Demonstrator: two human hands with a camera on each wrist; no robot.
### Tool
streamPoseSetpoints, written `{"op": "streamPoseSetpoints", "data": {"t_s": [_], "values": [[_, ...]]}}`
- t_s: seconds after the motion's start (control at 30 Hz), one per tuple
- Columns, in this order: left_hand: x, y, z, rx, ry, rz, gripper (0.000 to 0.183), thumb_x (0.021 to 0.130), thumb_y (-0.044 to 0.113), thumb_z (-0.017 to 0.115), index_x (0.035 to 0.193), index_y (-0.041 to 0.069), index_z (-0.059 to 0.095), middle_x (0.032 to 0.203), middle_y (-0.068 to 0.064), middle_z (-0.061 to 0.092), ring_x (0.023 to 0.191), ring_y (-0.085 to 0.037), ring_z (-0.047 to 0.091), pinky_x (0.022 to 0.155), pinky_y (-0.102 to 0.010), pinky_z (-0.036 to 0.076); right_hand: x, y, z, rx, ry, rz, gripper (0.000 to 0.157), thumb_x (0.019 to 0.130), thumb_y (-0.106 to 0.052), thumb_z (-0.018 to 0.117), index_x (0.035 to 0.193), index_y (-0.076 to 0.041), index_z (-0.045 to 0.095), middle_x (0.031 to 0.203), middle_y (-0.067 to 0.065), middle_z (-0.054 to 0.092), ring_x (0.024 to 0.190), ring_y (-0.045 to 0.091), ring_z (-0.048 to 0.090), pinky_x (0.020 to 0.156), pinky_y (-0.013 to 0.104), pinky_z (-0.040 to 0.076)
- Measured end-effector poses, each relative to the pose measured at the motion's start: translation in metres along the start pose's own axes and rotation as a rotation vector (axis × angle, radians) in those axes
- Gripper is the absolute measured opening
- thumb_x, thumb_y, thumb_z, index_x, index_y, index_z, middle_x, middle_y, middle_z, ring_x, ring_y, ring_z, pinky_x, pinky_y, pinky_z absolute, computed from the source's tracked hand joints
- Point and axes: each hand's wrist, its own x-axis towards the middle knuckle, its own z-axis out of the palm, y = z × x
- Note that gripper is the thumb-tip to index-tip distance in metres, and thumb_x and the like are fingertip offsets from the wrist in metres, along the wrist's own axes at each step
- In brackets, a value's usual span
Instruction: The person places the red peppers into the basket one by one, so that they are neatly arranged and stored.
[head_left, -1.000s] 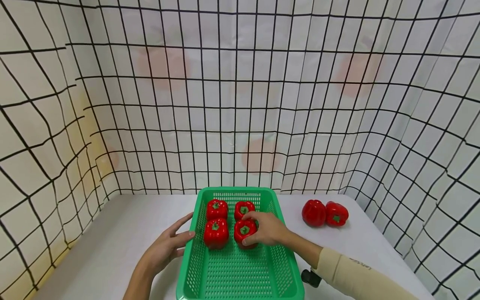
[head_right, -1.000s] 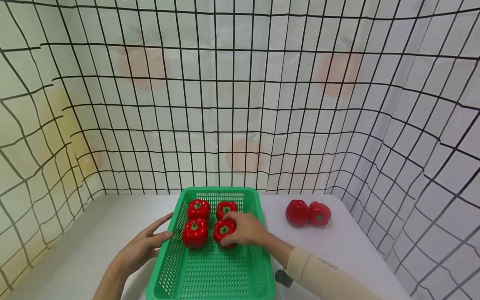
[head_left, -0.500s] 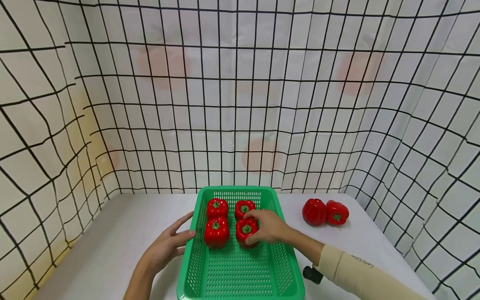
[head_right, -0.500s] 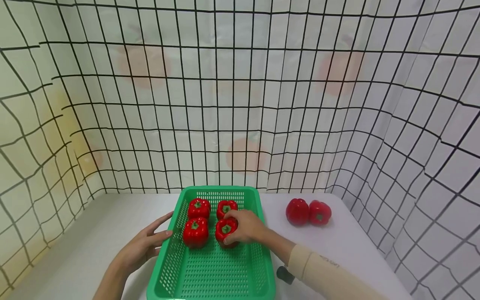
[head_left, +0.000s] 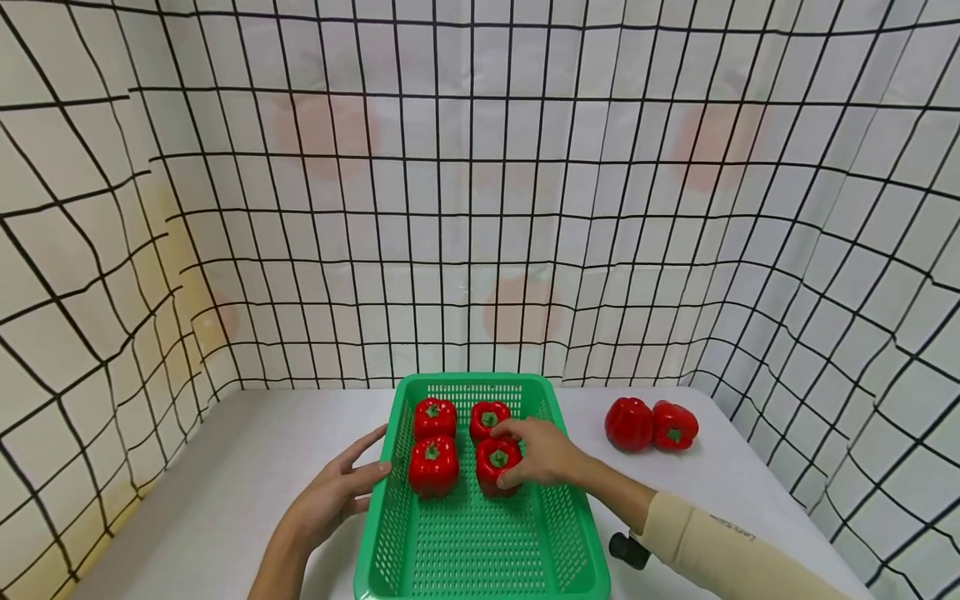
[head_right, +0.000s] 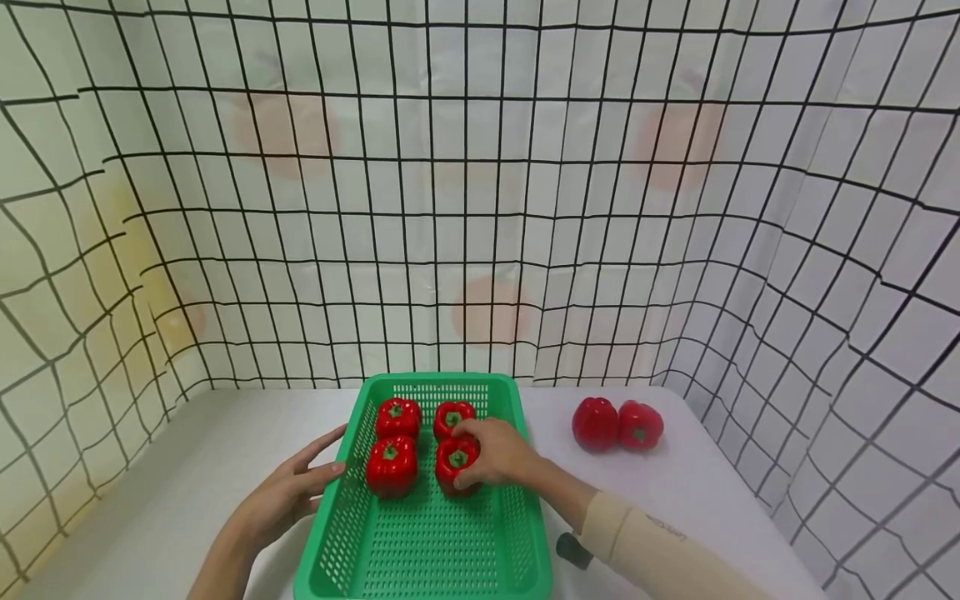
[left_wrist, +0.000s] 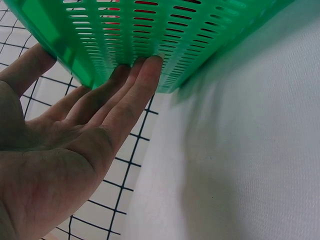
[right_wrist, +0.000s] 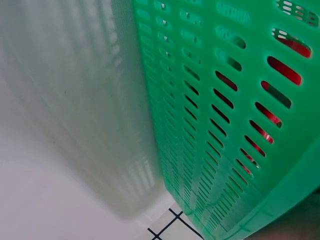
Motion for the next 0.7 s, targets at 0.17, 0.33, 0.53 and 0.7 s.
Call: {"op": "streamPoseSetpoints", "data": {"t_s": [0.17, 0.33, 0.53, 0.7], "values": [[0.000, 0.000, 0.000, 0.002, 0.008, -0.009, 0.077, 0.098, 0.034, 0.066, 0.162, 0.029, 0.023, 0.156, -0.023, 0.043, 0.119, -0.036, 0.068, 0.092, -0.051, 0.059, -0.001, 0.000, 0.000, -0.017, -0.005, 0.002, 0.063, 0.071, -0.023, 0.092, 0.128, -0.014, 0.066, 0.116, 0.009, 0.065, 0.113, 0.033, 0.059, 0.083, 0.049, 0.061], [0.000, 0.001, 0.001, 0.000, 0.021, -0.023, 0.078, 0.098, 0.034, 0.066, 0.162, 0.029, 0.023, 0.156, -0.023, 0.043, 0.118, -0.036, 0.068, 0.091, -0.050, 0.059, -0.004, -0.002, -0.006, -0.014, -0.026, -0.012, 0.062, 0.074, -0.024, 0.090, 0.130, -0.014, 0.065, 0.118, 0.010, 0.065, 0.111, 0.029, 0.059, 0.082, 0.046, 0.060], [0.001, 0.002, 0.002, 0.002, 0.024, -0.027, 0.078, 0.098, 0.034, 0.066, 0.162, 0.028, 0.023, 0.156, -0.024, 0.043, 0.117, -0.036, 0.069, 0.090, -0.050, 0.059, -0.012, -0.003, -0.021, 0.069, -0.009, 0.021, 0.063, 0.076, -0.028, 0.088, 0.133, -0.017, 0.063, 0.118, 0.010, 0.066, 0.105, 0.026, 0.061, 0.073, 0.039, 0.060], [0.000, 0.002, 0.001, -0.006, 0.014, -0.026, 0.077, 0.098, 0.034, 0.065, 0.162, 0.028, 0.022, 0.156, -0.024, 0.043, 0.116, -0.036, 0.069, 0.091, -0.049, 0.059, -0.021, 0.002, -0.038, 0.109, 0.071, 0.065, 0.066, 0.077, -0.032, 0.087, 0.136, -0.022, 0.061, 0.118, 0.008, 0.067, 0.104, 0.026, 0.064, 0.075, 0.040, 0.061]]}}
